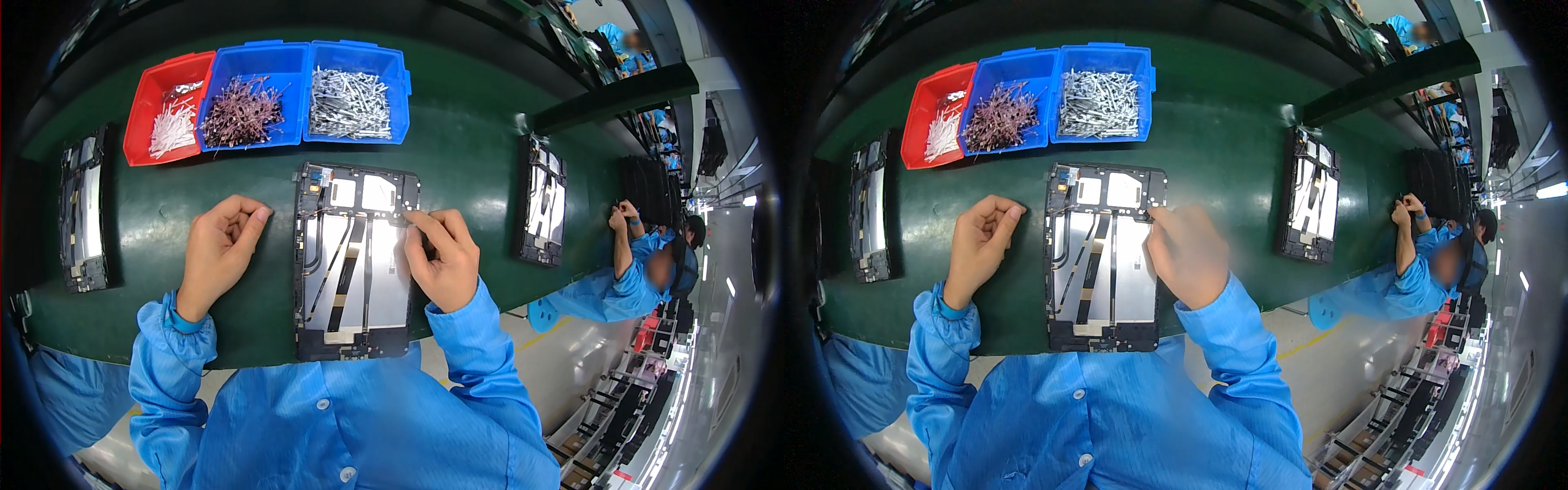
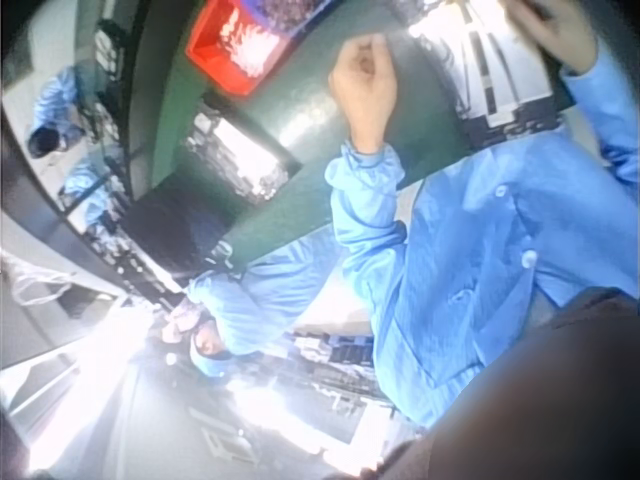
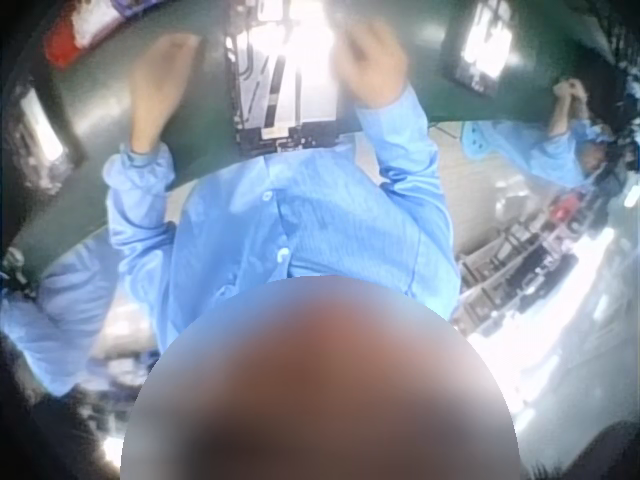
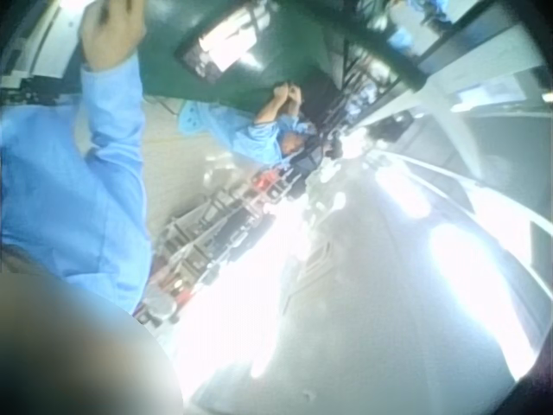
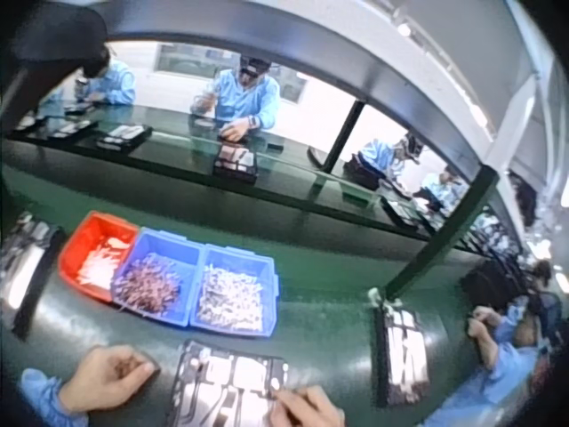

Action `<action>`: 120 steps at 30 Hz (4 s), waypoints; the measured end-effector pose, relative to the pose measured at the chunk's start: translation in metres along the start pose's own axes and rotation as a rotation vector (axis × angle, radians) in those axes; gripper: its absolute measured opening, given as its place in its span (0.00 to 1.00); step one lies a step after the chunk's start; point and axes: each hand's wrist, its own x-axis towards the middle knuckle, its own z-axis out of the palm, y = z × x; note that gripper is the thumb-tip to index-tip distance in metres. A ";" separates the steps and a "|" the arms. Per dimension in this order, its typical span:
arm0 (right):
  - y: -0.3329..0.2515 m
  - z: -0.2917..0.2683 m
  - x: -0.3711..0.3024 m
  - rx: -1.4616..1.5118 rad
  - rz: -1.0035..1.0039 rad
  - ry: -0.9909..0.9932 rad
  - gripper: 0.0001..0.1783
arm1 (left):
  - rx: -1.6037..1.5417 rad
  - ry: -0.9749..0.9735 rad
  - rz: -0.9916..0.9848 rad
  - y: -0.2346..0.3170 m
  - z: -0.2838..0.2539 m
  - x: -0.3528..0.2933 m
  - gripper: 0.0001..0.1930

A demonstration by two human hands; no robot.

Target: Assembling internal components and cables into a tablet housing on a factory assembly line.

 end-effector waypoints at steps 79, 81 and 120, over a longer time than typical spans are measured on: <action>0.073 -0.045 0.089 0.111 0.162 -0.098 0.25 | 0.204 -0.262 0.211 0.039 0.014 0.015 0.07; 0.114 -0.010 0.121 0.064 0.241 -0.083 0.16 | 0.241 -0.082 0.325 0.034 0.013 0.022 0.05; 0.149 0.030 0.150 0.436 0.294 0.302 0.13 | -0.086 0.438 0.263 0.011 -0.020 0.047 0.09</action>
